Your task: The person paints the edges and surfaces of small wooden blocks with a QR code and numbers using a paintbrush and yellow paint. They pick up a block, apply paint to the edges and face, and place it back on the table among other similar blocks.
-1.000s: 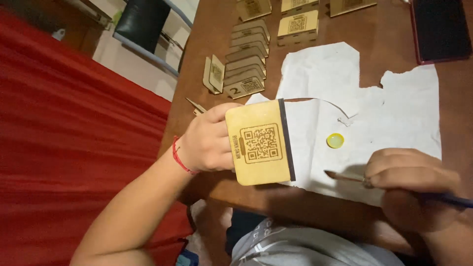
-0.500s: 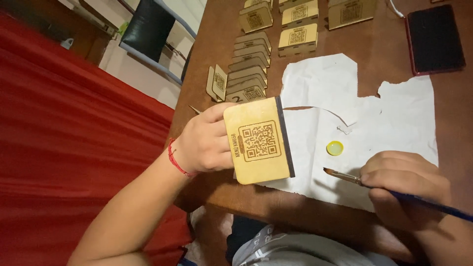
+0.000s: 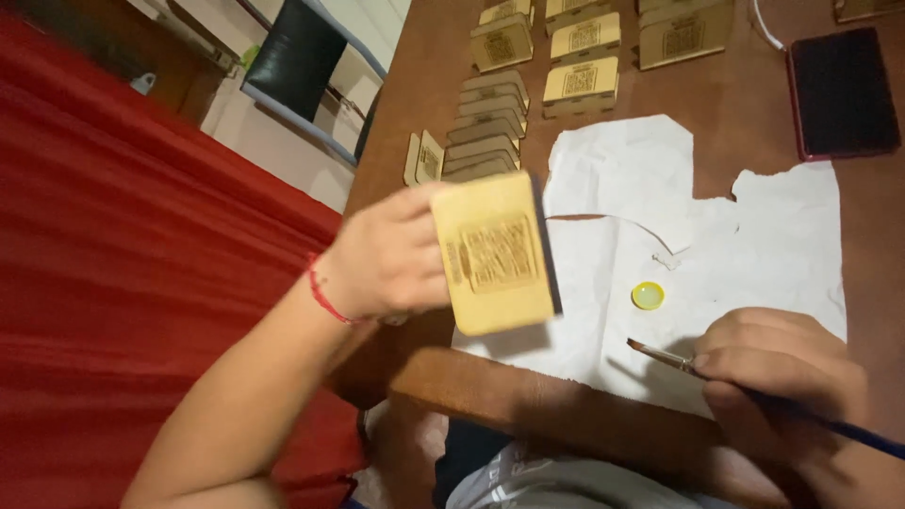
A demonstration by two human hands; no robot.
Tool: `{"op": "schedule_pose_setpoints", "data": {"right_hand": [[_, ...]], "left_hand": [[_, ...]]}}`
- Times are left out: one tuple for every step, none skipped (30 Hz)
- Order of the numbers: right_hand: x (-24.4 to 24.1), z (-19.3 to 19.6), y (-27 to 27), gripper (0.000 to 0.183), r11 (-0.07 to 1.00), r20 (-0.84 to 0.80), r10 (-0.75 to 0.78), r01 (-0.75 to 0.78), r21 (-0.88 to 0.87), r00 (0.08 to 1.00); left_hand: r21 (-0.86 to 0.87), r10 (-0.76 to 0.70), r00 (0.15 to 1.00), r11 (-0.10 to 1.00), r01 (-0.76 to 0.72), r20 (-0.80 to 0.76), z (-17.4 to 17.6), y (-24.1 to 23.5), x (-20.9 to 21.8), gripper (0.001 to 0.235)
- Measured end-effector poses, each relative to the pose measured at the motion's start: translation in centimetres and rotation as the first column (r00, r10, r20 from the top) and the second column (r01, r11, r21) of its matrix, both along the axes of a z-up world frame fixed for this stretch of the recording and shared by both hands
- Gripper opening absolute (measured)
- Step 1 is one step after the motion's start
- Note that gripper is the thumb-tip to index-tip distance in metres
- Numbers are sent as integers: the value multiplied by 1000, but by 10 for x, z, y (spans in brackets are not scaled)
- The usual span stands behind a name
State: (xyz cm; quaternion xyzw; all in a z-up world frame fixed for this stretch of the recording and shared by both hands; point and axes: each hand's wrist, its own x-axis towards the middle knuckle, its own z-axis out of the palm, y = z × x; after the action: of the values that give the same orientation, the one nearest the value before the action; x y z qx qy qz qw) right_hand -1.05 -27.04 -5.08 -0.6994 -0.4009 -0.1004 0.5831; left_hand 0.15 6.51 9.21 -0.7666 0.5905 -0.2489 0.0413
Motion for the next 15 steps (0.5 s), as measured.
{"op": "schedule_pose_setpoints", "data": {"right_hand": [[2, -3, 1, 14, 999, 10, -25, 25, 32, 1000], [4, -5, 3, 14, 997, 18, -50, 48, 65, 999], [8, -8, 5, 14, 996, 30, -57, 55, 65, 998], [12, -10, 7, 14, 995, 84, -17, 9, 96, 996], [18, -11, 9, 13, 992, 134, 25, -42, 121, 991], [19, -12, 8, 13, 992, 141, 21, -38, 120, 990], [20, -15, 7, 14, 995, 138, -8, -6, 104, 990], [21, -19, 7, 15, 996, 135, -37, 26, 88, 990], [20, -16, 11, 15, 996, 140, -39, 27, 85, 989], [21, -14, 15, 18, 990, 91, -113, 105, 97, 989], [21, -12, 19, 23, 978, 46, -189, 184, 102, 981], [24, -11, 19, 23, 977, 55, -193, 187, 98, 980], [27, -9, 19, 20, 974, 31, -226, 225, 32, 974], [31, -8, 19, 21, 965, 10, -260, 260, -34, 966], [39, -24, 11, 21, 964, 16, -263, 264, -39, 965]], "left_hand": [[-24, 11, 1000, 1000, -11, 1, 12, 0, 10, 11], [-49, 22, 1000, 999, -22, 2, 25, 0, 21, 19], [-49, 14, 1000, 999, -14, 14, 34, 15, 31, 19], [-14, 227, 973, 974, -226, 34, 43, 31, 40, 20], [16, 431, 901, 902, -432, 55, 54, 47, 51, 30], [12, 427, 902, 904, -428, 62, 55, 65, 71, 30], [60, 643, 765, 763, -644, 32, 53, 85, 88, 14], [115, 817, 576, 571, -813, 14, 52, 104, 105, 10], [109, 816, 578, 573, -812, 14, 52, 108, 122, 10], [138, 880, 461, 473, -870, -114, 52, 112, 139, 28], [177, 913, 330, 375, -910, -239, 50, 116, 156, 57], [167, 910, 336, 380, -910, -241, 41, 123, 174, 57], [250, 935, 244, 308, -918, -257, 32, 131, 192, 56], [332, 953, 150, 236, -913, -265, 23, 139, 211, 55], [327, 950, 154, 241, -914, -271, 15, 143, 223, 55]]}}
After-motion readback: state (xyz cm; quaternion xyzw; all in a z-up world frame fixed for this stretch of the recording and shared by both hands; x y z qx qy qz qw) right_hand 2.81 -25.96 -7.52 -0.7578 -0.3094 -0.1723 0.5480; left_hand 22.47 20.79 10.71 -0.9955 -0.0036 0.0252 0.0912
